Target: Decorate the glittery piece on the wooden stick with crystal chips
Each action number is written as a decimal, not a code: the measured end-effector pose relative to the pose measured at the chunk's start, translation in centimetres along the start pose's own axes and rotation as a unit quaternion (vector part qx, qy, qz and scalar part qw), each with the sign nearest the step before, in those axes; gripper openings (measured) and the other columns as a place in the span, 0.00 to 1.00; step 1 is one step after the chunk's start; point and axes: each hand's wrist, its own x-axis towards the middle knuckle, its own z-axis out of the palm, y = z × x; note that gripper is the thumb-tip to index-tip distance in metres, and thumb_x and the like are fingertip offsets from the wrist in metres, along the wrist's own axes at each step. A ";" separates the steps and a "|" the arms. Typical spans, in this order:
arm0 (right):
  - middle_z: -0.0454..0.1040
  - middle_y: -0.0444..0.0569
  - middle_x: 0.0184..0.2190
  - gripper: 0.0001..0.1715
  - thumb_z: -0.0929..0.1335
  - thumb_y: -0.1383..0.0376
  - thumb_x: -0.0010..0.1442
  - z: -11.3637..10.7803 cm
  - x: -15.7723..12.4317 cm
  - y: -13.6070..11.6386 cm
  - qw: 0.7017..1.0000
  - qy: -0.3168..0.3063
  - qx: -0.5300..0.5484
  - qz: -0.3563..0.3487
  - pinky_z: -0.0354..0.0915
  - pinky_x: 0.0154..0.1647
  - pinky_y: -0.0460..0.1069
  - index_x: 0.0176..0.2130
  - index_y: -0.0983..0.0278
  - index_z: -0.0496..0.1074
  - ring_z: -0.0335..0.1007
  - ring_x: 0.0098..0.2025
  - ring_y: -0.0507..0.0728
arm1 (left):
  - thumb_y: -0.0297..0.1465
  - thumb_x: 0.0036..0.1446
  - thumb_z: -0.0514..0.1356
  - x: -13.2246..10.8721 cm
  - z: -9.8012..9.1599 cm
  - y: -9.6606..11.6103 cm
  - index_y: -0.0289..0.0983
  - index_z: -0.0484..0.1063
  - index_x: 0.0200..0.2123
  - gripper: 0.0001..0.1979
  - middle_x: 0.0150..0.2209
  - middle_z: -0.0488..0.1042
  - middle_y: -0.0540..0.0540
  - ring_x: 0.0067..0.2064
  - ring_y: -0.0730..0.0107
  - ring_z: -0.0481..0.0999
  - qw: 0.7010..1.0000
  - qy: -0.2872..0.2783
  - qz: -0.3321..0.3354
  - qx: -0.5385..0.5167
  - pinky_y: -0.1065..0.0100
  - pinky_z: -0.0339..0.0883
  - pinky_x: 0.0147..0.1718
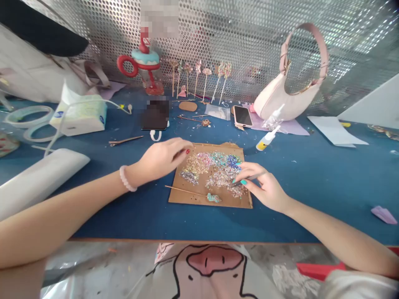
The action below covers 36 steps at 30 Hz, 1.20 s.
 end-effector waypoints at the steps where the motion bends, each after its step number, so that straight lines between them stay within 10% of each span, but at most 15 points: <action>1: 0.77 0.51 0.46 0.10 0.63 0.63 0.67 0.1 -0.1 0.1 1.000 -0.009 -0.001 -0.019 0.74 0.45 0.53 0.40 0.58 0.74 0.75 0.51 0.58 | 0.31 0.67 0.47 -0.3 0.0 0.7 0.36 0.72 0.45 0.15 0.36 0.76 0.44 0.36 0.63 0.76 0.999 0.003 0.043 0.007 0.65 0.68 0.35; 4: 0.77 0.50 0.39 0.08 0.64 0.65 0.66 0.2 -0.2 0.5 0.996 -0.020 0.037 -0.073 0.74 0.38 0.50 0.44 0.58 0.71 0.77 0.43 0.56 | 0.26 0.69 0.47 -1.2 0.0 2.9 0.34 0.71 0.42 0.12 0.33 0.76 0.45 0.31 0.65 0.75 0.946 0.036 0.311 0.082 0.66 0.66 0.28; 8: 0.77 0.49 0.36 0.07 0.64 0.67 0.66 0.2 -0.1 0.6 0.992 -0.024 0.037 -0.122 0.73 0.38 0.52 0.44 0.56 0.68 0.75 0.42 0.57 | 0.24 0.68 0.52 -1.9 0.5 4.6 0.34 0.73 0.37 0.10 0.28 0.75 0.47 0.27 0.67 0.73 0.907 0.013 0.411 0.088 0.66 0.65 0.23; 18: 0.77 0.48 0.35 0.12 0.63 0.72 0.65 0.3 0.1 0.6 0.978 -0.049 -0.008 -0.203 0.70 0.42 0.55 0.45 0.57 0.64 0.73 0.37 0.56 | 0.27 0.48 0.65 -2.1 2.3 4.1 0.50 0.75 0.30 0.09 0.22 0.68 0.52 0.22 0.65 0.67 0.889 -0.013 0.452 0.074 0.63 0.65 0.13; 23: 0.77 0.48 0.35 0.10 0.63 0.71 0.65 0.2 0.1 0.4 0.980 -0.049 -0.020 -0.191 0.71 0.38 0.52 0.44 0.57 0.65 0.73 0.38 0.55 | 0.27 0.47 0.64 -2.1 2.3 4.0 0.56 0.76 0.37 0.16 0.23 0.71 0.52 0.24 0.63 0.70 0.899 -0.113 0.417 0.072 0.61 0.71 0.16; 36: 0.77 0.49 0.34 0.08 0.62 0.69 0.66 0.2 0.1 0.1 0.989 -0.061 0.006 -0.136 0.71 0.33 0.50 0.41 0.57 0.69 0.73 0.36 0.55 | 0.25 0.65 0.52 -1.9 1.5 4.3 0.36 0.74 0.33 0.12 0.25 0.71 0.48 0.27 0.67 0.72 0.893 -0.025 0.447 0.050 0.67 0.71 0.25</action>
